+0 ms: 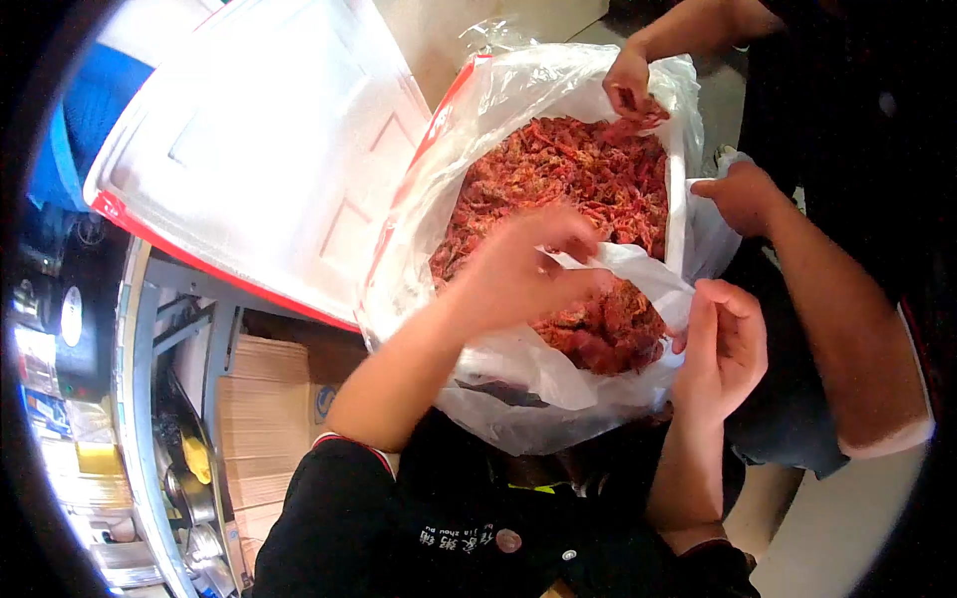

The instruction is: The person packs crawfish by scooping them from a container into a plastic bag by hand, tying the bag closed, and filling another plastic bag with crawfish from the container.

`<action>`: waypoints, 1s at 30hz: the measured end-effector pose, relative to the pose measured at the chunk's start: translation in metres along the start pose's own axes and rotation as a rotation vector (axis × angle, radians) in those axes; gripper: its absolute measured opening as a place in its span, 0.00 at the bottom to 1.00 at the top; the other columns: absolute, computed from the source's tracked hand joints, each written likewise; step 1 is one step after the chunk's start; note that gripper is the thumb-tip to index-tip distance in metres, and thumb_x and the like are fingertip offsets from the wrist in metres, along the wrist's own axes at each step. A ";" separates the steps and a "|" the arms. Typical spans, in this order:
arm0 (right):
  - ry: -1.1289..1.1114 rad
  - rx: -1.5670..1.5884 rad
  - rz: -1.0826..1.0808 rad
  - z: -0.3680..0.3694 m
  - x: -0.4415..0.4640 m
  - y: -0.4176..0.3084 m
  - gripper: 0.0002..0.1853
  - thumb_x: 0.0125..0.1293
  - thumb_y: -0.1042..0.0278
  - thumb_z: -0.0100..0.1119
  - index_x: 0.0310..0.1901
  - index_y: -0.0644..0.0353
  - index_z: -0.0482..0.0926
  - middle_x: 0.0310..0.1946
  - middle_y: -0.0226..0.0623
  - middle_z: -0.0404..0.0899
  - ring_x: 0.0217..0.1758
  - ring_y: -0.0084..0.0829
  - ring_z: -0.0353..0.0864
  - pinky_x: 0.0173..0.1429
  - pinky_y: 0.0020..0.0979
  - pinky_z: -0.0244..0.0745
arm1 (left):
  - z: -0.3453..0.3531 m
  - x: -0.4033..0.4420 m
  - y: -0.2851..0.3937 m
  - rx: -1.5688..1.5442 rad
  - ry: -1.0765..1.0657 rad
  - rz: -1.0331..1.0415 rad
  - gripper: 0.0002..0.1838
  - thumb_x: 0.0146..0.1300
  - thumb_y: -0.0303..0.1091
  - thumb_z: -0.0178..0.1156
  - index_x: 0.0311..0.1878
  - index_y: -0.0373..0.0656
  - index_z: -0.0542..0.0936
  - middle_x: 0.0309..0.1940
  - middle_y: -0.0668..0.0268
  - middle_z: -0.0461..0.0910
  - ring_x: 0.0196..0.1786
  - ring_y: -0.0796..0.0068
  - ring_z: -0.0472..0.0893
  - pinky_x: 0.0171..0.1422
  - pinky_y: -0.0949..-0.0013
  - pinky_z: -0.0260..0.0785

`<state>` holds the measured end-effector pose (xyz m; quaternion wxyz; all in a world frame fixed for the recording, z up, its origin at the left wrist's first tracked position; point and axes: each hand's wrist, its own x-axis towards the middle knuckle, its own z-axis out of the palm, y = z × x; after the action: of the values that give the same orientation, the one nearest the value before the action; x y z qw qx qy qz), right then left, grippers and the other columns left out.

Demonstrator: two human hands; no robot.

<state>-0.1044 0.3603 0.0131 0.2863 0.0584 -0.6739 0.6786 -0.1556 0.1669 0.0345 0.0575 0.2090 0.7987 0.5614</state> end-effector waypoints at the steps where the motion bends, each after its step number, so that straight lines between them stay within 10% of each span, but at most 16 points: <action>1: 0.006 0.002 0.001 -0.001 -0.001 0.000 0.06 0.63 0.83 0.52 0.40 0.66 0.75 0.34 0.31 0.76 0.27 0.14 0.70 0.30 0.15 0.65 | -0.015 0.012 -0.023 0.074 0.146 -0.118 0.10 0.55 0.34 0.64 0.36 0.40 0.77 0.35 0.69 0.79 0.40 0.82 0.77 0.42 0.75 0.70; 6: -0.023 0.030 0.024 -0.002 0.000 0.001 0.05 0.63 0.83 0.53 0.40 0.65 0.75 0.32 0.31 0.75 0.24 0.12 0.67 0.27 0.14 0.61 | -0.069 0.068 -0.168 0.671 0.315 -0.269 0.12 0.54 0.29 0.55 0.41 0.37 0.78 0.41 0.56 0.80 0.42 0.59 0.80 0.50 0.61 0.71; 8: -0.013 0.026 0.047 -0.002 0.002 -0.002 0.05 0.63 0.82 0.53 0.40 0.66 0.76 0.32 0.31 0.76 0.24 0.13 0.67 0.28 0.14 0.62 | -0.079 0.074 -0.215 1.187 0.010 -0.141 0.18 0.53 0.24 0.52 0.49 0.39 0.75 0.52 0.52 0.73 0.50 0.53 0.76 0.55 0.58 0.69; 16: -0.023 -0.082 0.052 -0.006 0.000 0.014 0.05 0.62 0.81 0.54 0.39 0.67 0.76 0.34 0.34 0.77 0.30 0.17 0.72 0.33 0.17 0.67 | -0.094 0.080 -0.202 0.909 0.105 -0.536 0.19 0.48 0.25 0.58 0.46 0.34 0.75 0.51 0.42 0.71 0.55 0.49 0.72 0.58 0.57 0.66; 20: -0.032 -0.103 0.100 -0.006 0.000 0.013 0.04 0.62 0.81 0.55 0.39 0.67 0.76 0.35 0.35 0.78 0.34 0.19 0.74 0.38 0.19 0.69 | -0.103 0.100 -0.214 0.842 0.286 -0.386 0.24 0.44 0.27 0.60 0.49 0.34 0.74 0.49 0.42 0.73 0.56 0.45 0.71 0.59 0.56 0.65; 24: -0.044 -0.152 0.076 -0.008 0.000 0.018 0.05 0.61 0.81 0.55 0.38 0.67 0.77 0.35 0.36 0.78 0.36 0.22 0.76 0.42 0.21 0.71 | -0.088 0.096 -0.186 1.036 -0.271 -0.500 0.44 0.38 0.25 0.64 0.66 0.49 0.62 0.67 0.50 0.55 0.65 0.50 0.63 0.66 0.59 0.61; 30: -0.067 -0.102 0.124 -0.005 -0.001 0.021 0.05 0.61 0.81 0.55 0.39 0.66 0.77 0.36 0.37 0.78 0.38 0.24 0.76 0.44 0.22 0.71 | -0.102 0.097 -0.227 0.982 -0.209 -0.369 0.50 0.33 0.27 0.71 0.66 0.49 0.61 0.66 0.52 0.55 0.66 0.50 0.61 0.70 0.62 0.57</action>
<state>-0.1118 0.3663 -0.0061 0.2235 0.0249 -0.7191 0.6575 -0.3376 0.0523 -0.1238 0.1300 0.1220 0.9809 0.0784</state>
